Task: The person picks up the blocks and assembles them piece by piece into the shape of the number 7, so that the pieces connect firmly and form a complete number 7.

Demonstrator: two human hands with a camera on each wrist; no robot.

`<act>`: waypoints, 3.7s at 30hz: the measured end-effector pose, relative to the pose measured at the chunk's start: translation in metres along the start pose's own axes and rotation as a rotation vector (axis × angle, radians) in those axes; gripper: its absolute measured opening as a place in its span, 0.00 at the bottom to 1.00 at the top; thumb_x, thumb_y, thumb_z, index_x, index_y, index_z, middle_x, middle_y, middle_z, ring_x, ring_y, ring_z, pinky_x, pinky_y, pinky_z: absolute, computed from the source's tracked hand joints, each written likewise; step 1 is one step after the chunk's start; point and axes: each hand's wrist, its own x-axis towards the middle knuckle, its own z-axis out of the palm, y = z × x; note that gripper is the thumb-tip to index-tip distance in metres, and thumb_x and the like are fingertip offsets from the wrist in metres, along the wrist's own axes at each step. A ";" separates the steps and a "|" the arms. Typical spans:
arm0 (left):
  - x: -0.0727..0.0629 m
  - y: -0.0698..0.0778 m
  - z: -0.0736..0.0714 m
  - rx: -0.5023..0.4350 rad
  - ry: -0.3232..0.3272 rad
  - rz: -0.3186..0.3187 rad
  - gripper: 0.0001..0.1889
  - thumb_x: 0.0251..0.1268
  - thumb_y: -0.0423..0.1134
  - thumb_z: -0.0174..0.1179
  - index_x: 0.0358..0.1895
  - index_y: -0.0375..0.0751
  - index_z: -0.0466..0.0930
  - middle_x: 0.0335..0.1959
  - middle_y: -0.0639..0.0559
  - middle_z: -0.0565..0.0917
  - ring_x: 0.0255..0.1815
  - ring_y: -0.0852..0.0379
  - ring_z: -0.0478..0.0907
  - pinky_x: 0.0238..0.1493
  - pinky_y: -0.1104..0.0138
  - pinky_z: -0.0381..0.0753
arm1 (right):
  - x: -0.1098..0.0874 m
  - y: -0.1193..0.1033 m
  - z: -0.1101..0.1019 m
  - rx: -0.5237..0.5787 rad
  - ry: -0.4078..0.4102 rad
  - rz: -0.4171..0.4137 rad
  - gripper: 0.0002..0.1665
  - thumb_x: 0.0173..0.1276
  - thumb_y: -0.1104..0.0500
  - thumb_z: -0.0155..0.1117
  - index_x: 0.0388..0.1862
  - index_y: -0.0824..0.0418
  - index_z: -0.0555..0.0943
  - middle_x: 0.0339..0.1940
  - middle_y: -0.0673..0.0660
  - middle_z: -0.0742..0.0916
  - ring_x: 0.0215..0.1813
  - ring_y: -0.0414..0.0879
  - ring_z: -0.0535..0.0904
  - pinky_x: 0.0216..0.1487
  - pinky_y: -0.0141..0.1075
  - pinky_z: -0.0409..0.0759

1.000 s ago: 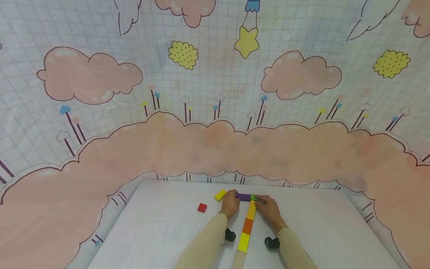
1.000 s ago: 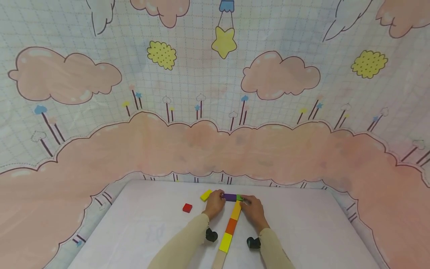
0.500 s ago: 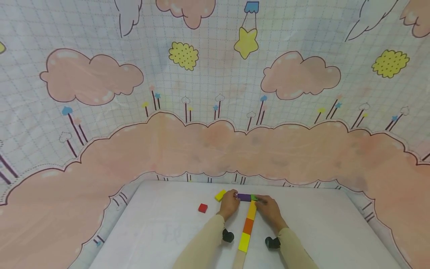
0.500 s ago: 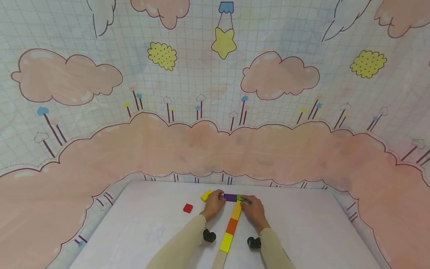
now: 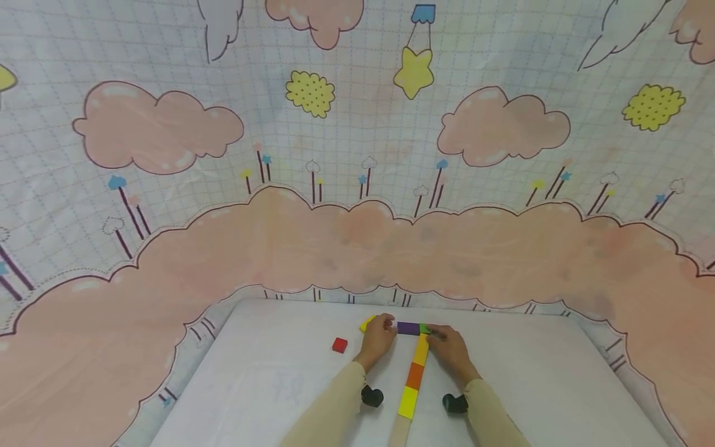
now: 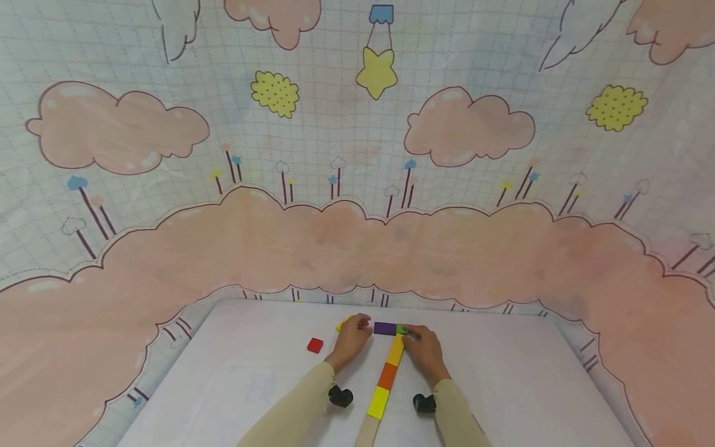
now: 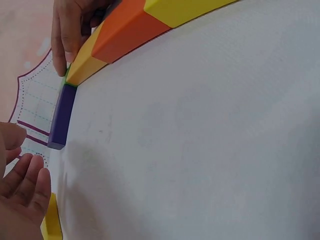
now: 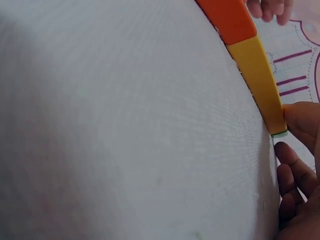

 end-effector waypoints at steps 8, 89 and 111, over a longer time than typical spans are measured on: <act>-0.002 -0.003 -0.013 -0.001 0.031 0.086 0.12 0.67 0.34 0.60 0.51 0.34 0.80 0.43 0.45 0.83 0.43 0.54 0.79 0.48 0.63 0.84 | -0.001 0.000 0.000 0.015 -0.004 0.015 0.23 0.72 0.51 0.59 0.64 0.51 0.77 0.68 0.61 0.76 0.71 0.62 0.66 0.72 0.64 0.61; -0.006 -0.045 -0.043 0.315 0.176 -0.097 0.12 0.56 0.39 0.70 0.41 0.38 0.84 0.34 0.48 0.83 0.38 0.49 0.75 0.52 0.49 0.65 | -0.003 -0.001 0.001 0.003 0.005 0.016 0.23 0.72 0.50 0.60 0.64 0.51 0.77 0.68 0.60 0.77 0.71 0.61 0.67 0.71 0.64 0.61; -0.008 -0.046 -0.057 0.228 0.160 -0.099 0.13 0.59 0.35 0.67 0.46 0.36 0.82 0.37 0.48 0.82 0.41 0.51 0.77 0.52 0.50 0.70 | -0.006 -0.002 0.001 0.014 0.004 0.011 0.23 0.72 0.51 0.58 0.64 0.51 0.77 0.68 0.60 0.77 0.71 0.61 0.67 0.71 0.63 0.63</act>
